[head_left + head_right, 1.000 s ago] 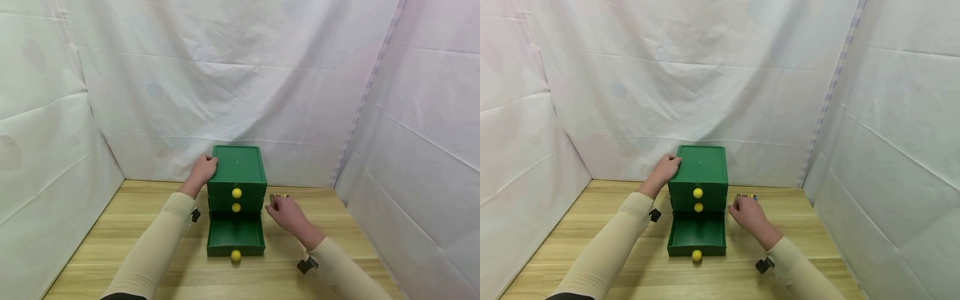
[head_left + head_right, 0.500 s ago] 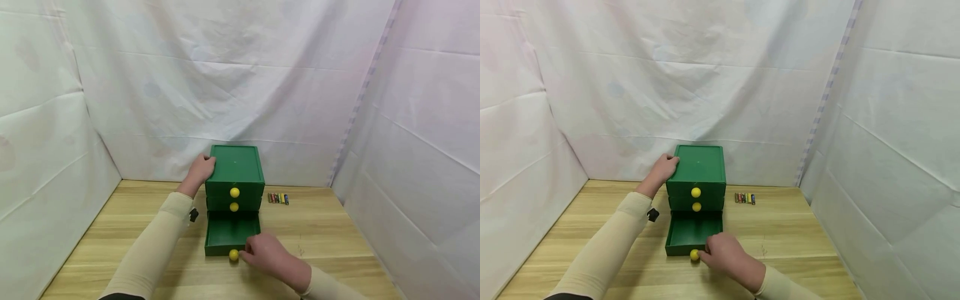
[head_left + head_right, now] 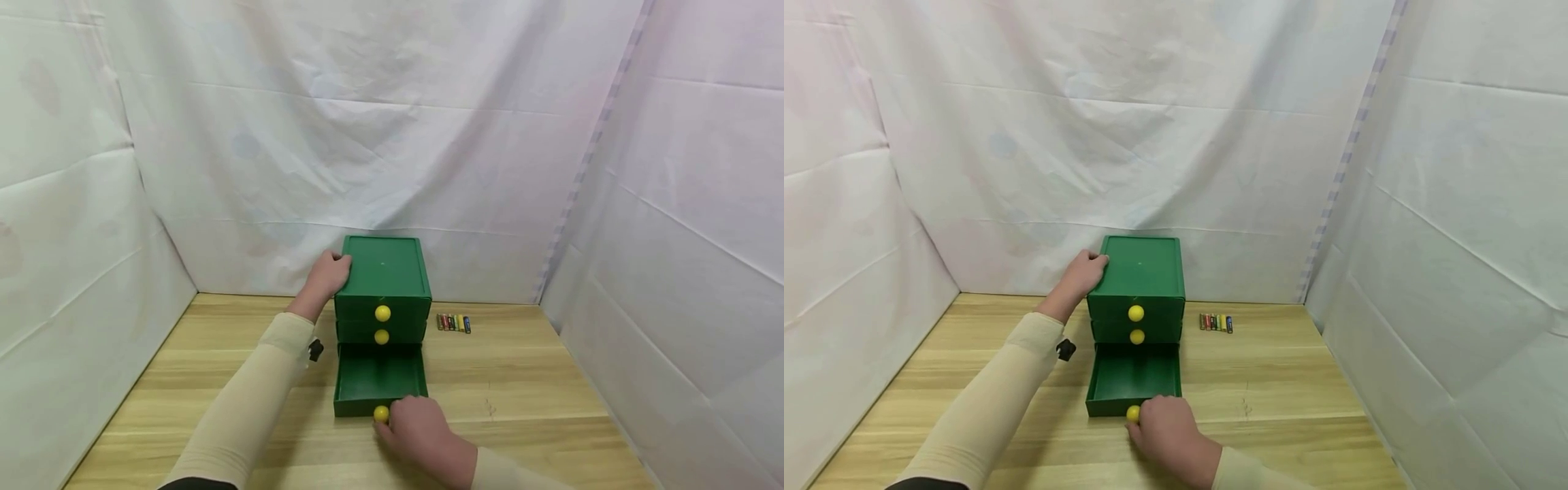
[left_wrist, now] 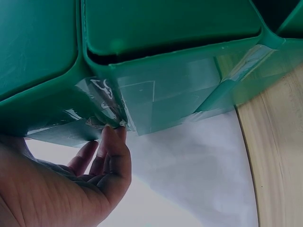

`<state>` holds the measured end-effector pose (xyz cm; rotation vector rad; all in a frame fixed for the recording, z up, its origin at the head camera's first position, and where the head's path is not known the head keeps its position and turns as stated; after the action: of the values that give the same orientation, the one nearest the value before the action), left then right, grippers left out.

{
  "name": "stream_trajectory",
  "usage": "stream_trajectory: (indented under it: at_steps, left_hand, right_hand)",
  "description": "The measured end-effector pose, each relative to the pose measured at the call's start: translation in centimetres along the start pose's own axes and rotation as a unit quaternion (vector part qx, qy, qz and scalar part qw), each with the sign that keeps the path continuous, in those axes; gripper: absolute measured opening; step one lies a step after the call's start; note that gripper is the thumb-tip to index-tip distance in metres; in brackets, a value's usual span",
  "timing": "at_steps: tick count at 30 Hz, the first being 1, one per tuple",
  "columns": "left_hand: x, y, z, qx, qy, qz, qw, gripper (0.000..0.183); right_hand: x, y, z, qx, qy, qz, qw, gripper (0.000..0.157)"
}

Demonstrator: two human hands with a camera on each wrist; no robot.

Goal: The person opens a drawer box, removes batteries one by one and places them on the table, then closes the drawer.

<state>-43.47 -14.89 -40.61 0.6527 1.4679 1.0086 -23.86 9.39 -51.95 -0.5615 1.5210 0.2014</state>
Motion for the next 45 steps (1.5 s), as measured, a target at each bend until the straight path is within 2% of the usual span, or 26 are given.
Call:
stream_trajectory:
  at_steps: [10, 27, 45]
  left_hand:
    - [0.1, 0.2, 0.0, -0.004, -0.003, 0.005, 1.0000, 0.063]
    - [0.2, 0.0, 0.1, 0.000, 0.004, 0.000, 1.0000, 0.062]
    - [0.2, 0.1, 0.1, -0.002, 0.001, 0.000, 1.0000, 0.060]
  right_hand:
    - [0.9, 0.1, -0.7, -0.007, 0.006, 0.035, 0.999, 0.058]
    - [0.9, 0.3, -1.5, 0.002, 0.009, 0.017, 1.000, 0.056]
    - [1.2, 1.0, -2.8, -0.010, 0.040, -0.003, 0.999, 0.055]
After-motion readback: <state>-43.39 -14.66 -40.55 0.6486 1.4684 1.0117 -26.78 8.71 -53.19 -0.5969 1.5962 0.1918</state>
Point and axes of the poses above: each hand's wrist, its own z-axis away from the middle knuckle, its own x-axis out of the palm, y = z × x, the point moved 1 cm from there along -z, towards the middle knuckle, and after that the axes turned 7 degrees about y, right-handed, at the moved point
